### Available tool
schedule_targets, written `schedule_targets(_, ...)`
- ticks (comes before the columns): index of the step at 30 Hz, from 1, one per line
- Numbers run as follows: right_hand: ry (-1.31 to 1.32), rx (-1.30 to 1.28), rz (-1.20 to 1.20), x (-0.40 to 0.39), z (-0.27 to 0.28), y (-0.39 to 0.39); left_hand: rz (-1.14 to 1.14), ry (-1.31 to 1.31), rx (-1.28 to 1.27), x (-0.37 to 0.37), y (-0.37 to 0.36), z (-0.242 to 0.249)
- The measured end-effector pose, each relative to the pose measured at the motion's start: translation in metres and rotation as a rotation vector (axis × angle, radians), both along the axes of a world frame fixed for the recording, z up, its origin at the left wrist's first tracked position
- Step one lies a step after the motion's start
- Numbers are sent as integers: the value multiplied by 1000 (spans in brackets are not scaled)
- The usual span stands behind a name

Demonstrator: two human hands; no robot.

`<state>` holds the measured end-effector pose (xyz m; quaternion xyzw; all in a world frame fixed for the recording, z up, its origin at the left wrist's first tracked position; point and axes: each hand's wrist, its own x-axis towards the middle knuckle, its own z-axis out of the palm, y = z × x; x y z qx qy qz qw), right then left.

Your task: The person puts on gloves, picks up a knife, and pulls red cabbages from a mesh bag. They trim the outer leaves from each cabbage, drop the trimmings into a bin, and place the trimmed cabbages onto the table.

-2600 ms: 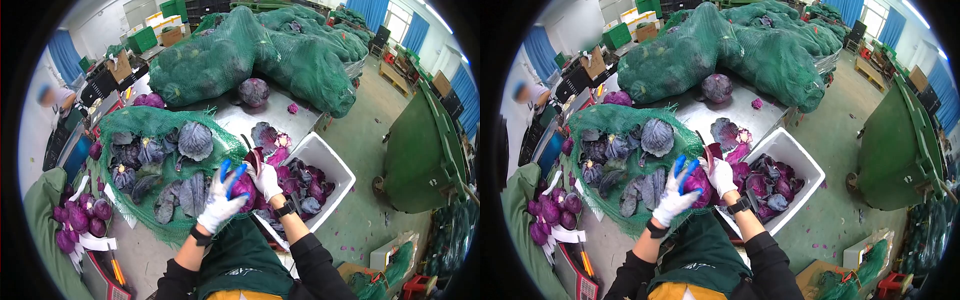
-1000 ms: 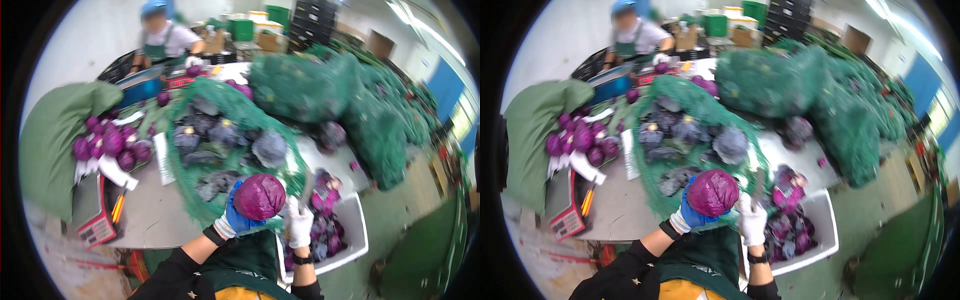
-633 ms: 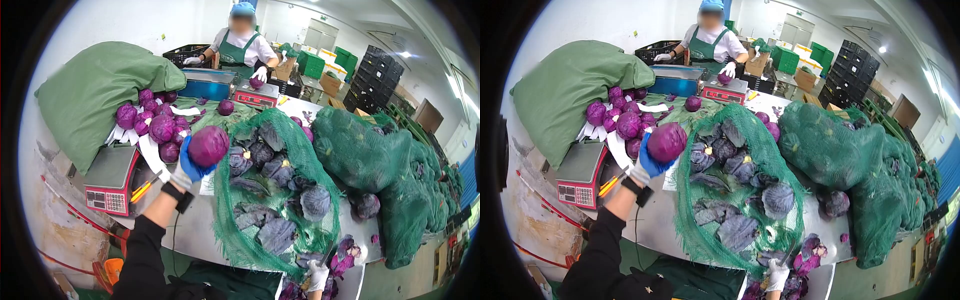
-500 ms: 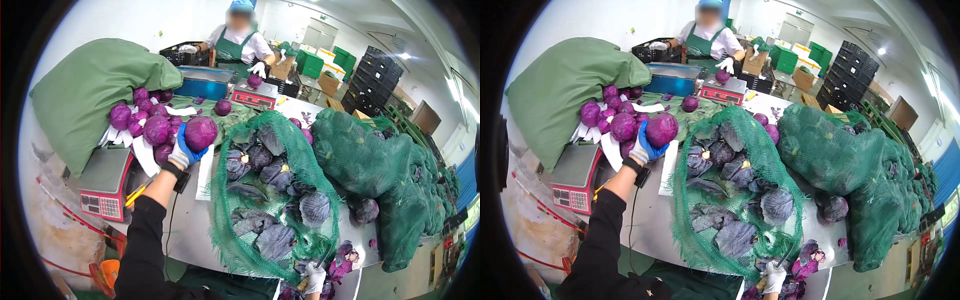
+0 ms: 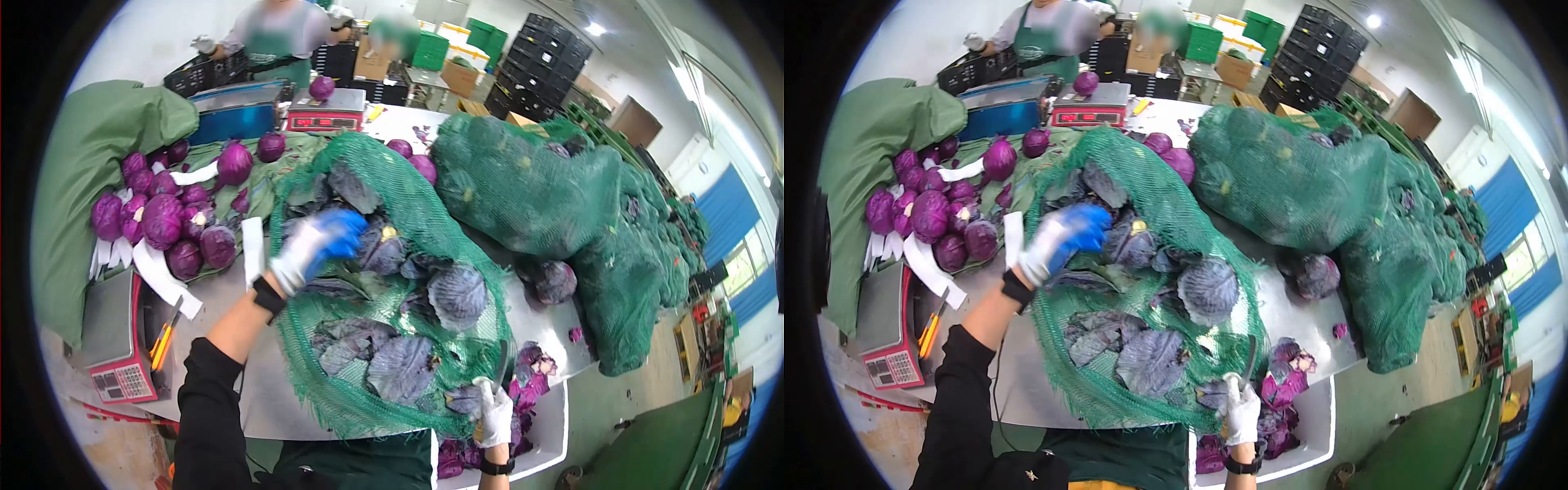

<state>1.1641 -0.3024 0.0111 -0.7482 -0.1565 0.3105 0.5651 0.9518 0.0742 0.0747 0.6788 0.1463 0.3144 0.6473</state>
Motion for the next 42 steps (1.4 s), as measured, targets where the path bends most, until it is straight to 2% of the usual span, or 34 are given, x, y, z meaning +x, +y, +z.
schedule_targets(2,13,16,18,-6,8,9,-221,368,242,53,-54,-3)
schedule_targets(4,76,29,40,-3,-12,7,-92,533,612,98,-104,-24)
schedule_targets(6,102,23,22,-5,-20,4,34,602,734,143,-129,-46)
schedule_targets(8,91,-33,16,-2,-26,-3,110,803,664,180,-140,-49)
schedule_targets(11,30,17,-101,5,-33,-12,279,712,530,207,-141,-64)
schedule_targets(13,-69,151,-336,11,-27,-20,311,555,610,205,-134,-74)
schedule_targets(14,-120,107,-384,25,-36,-32,317,475,620,201,-129,-78)
schedule_targets(16,-435,-206,-397,68,-58,-47,182,96,451,201,-98,-119)
schedule_targets(18,-1073,-506,-178,105,-97,-55,59,-84,60,195,-93,-121)
schedule_targets(19,-747,-784,-101,110,-92,-51,20,-97,-193,186,-98,-109)
schedule_targets(20,-677,-812,-99,113,-100,-54,-25,-130,-345,179,-102,-97)
schedule_targets(22,-696,-797,-134,114,-111,-69,-78,-175,-570,163,-95,-106)
schedule_targets(24,-793,-792,-81,113,-118,-103,-165,-208,-933,141,-92,-108)
schedule_targets(25,-749,-822,-92,109,-106,-120,-240,-209,-1007,128,-83,-116)
schedule_targets(26,-607,-860,-200,105,-95,-136,-329,-233,-1024,116,-88,-102)
schedule_targets(27,-518,-748,-240,108,-95,-159,-347,-217,-1022,101,-92,-88)
schedule_targets(28,-447,-872,-415,111,-97,-175,-360,-200,-1022,85,-97,-78)
schedule_targets(30,-509,-854,-640,116,-105,-200,-343,-186,-947,66,-105,-62)
schedule_targets(32,-484,-549,-622,117,-103,-195,-423,14,-726,59,-126,-38)
schedule_targets(33,-575,-436,-520,90,-56,-164,-500,32,-547,65,-146,-14)
schedule_targets(34,-664,-320,-420,54,2,-121,-485,109,-415,70,-145,-27)
schedule_targets(35,-619,-298,-222,38,19,-101,-548,235,-409,80,-153,-19)
schedule_targets(36,-649,-250,-57,19,26,-82,-610,360,-400,94,-166,-11)
schedule_targets(38,-898,-64,144,-14,21,-44,-738,406,-250,116,-189,-42)
schedule_targets(39,-864,-174,207,-24,12,-28,-724,627,-29,122,-200,-19)
schedule_targets(40,-832,-280,268,-26,6,-18,-770,376,-126,130,-197,-53)
schedule_targets(41,-752,-349,201,-22,13,-15,-727,303,-214,131,-202,-49)
schedule_targets(42,-704,-241,79,-15,11,-14,-679,229,-304,131,-207,-46)
